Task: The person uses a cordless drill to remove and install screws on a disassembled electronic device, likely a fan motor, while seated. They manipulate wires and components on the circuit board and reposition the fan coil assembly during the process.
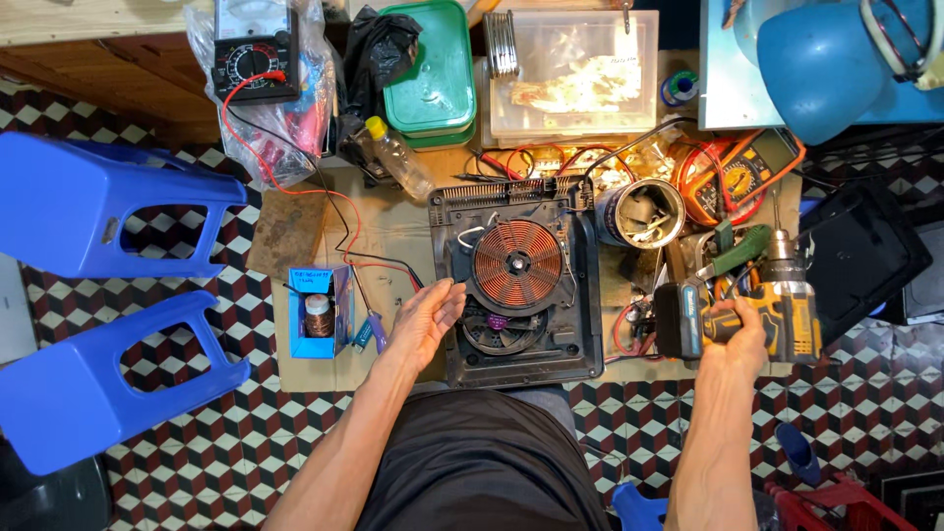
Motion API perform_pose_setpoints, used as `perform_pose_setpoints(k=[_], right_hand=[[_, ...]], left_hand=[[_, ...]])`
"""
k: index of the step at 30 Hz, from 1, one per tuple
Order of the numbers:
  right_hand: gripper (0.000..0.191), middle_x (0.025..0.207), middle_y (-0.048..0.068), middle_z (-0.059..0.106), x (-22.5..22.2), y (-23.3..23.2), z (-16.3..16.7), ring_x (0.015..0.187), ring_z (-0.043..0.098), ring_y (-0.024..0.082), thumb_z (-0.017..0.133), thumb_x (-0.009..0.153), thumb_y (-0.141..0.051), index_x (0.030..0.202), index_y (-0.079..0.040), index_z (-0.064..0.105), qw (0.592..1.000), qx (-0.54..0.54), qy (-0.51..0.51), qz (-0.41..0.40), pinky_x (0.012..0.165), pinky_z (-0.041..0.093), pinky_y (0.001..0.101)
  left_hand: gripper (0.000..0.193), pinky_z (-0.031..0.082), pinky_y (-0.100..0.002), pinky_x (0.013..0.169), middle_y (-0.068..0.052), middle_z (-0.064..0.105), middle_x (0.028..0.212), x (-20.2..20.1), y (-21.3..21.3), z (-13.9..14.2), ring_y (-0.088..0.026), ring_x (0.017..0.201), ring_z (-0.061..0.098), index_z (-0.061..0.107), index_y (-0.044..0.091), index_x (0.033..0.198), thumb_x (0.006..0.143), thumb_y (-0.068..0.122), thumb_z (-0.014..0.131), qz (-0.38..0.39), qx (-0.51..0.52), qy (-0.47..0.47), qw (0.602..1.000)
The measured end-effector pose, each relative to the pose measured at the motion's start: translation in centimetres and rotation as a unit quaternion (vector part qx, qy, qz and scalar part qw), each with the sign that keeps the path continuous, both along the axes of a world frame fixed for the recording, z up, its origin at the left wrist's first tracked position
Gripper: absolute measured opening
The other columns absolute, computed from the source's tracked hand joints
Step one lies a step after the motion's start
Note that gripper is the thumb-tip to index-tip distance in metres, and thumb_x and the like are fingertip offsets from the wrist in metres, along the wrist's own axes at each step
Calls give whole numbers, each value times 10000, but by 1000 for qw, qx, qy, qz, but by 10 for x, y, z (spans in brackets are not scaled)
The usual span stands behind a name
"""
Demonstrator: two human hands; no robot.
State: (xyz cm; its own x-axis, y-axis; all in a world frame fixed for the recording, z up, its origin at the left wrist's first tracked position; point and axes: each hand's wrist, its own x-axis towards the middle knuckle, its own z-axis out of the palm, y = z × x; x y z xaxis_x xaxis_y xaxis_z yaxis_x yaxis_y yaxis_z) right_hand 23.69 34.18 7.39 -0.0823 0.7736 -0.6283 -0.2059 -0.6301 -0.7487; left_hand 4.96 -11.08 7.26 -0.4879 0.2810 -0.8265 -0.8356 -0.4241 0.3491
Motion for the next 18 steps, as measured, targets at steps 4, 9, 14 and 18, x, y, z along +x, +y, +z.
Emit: perform_pose_setpoints(k=[4, 9, 14, 18], right_hand=[[228, 915, 95, 731, 17, -50, 69, 758, 734, 187, 764, 884, 3, 1073, -13, 636, 992, 77, -90, -46, 696, 640, 353], [292, 1046, 121, 702, 54, -140, 173, 884, 702, 213, 729, 1018, -49, 1277, 0, 603, 980, 197, 21, 31, 787, 622, 353], [374, 954, 182, 681, 78, -190, 233, 791, 689, 242, 587, 997, -111, 1354, 2, 590, 951, 152, -77, 260, 690, 597, 368], [308, 942, 150, 698, 67, -223, 219, 754, 682, 229, 651, 959, -50, 1260, 6, 622, 924, 142, -71, 349, 640, 567, 356]], left_hand=[[264, 628, -323, 847, -150, 750, 1080, -7, 7, 7, -210, 947, 740, 651, -16, 1133, 931, 145, 706, -21, 15, 19, 999], [282, 625, -332, 876, -162, 742, 1091, -7, 13, 15, -218, 962, 739, 613, -12, 1147, 938, 157, 698, -59, 25, 39, 997], [286, 620, -331, 913, -185, 728, 1119, 7, 31, 19, -225, 990, 732, 626, -41, 1154, 967, 169, 682, -89, 149, -8, 985], [277, 612, -321, 935, -171, 735, 1134, 36, 34, 23, -222, 1015, 728, 663, -60, 1158, 992, 162, 661, -88, 215, -46, 972]])
